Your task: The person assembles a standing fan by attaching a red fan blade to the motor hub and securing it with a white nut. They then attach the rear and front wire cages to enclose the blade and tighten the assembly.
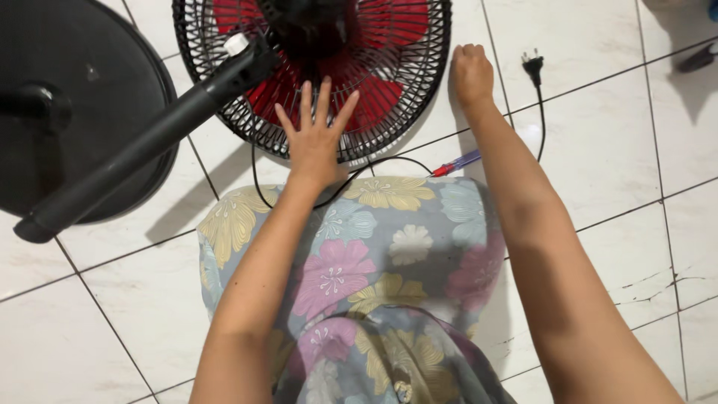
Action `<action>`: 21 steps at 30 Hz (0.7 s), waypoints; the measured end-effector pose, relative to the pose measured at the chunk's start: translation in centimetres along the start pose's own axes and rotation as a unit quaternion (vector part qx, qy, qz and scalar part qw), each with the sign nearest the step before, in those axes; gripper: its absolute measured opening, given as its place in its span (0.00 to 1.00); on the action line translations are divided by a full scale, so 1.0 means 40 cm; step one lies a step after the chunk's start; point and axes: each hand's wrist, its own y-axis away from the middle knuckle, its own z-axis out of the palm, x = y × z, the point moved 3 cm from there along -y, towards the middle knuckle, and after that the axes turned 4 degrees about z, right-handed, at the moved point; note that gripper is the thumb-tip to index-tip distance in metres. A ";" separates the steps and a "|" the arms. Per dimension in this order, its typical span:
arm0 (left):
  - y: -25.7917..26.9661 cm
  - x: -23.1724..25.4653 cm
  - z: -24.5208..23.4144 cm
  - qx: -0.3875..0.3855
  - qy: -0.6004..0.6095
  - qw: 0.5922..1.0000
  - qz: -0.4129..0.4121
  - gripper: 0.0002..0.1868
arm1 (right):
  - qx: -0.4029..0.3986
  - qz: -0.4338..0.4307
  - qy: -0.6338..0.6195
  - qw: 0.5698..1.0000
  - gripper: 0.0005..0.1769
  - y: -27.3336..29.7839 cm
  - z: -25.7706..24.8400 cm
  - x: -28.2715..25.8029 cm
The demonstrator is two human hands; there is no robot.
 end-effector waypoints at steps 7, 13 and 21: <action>0.008 0.015 0.038 0.112 -0.030 0.993 -0.006 0.62 | -0.059 -0.028 0.039 0.997 0.04 0.070 -0.019 -0.003; 0.035 0.024 0.079 0.141 -0.007 0.990 -0.027 0.61 | -0.060 0.105 -0.141 0.982 0.05 0.079 -0.239 -0.109; 0.034 0.018 0.088 0.146 0.004 0.989 -0.022 0.63 | -0.059 0.160 -0.348 0.922 0.06 0.184 -0.519 -0.425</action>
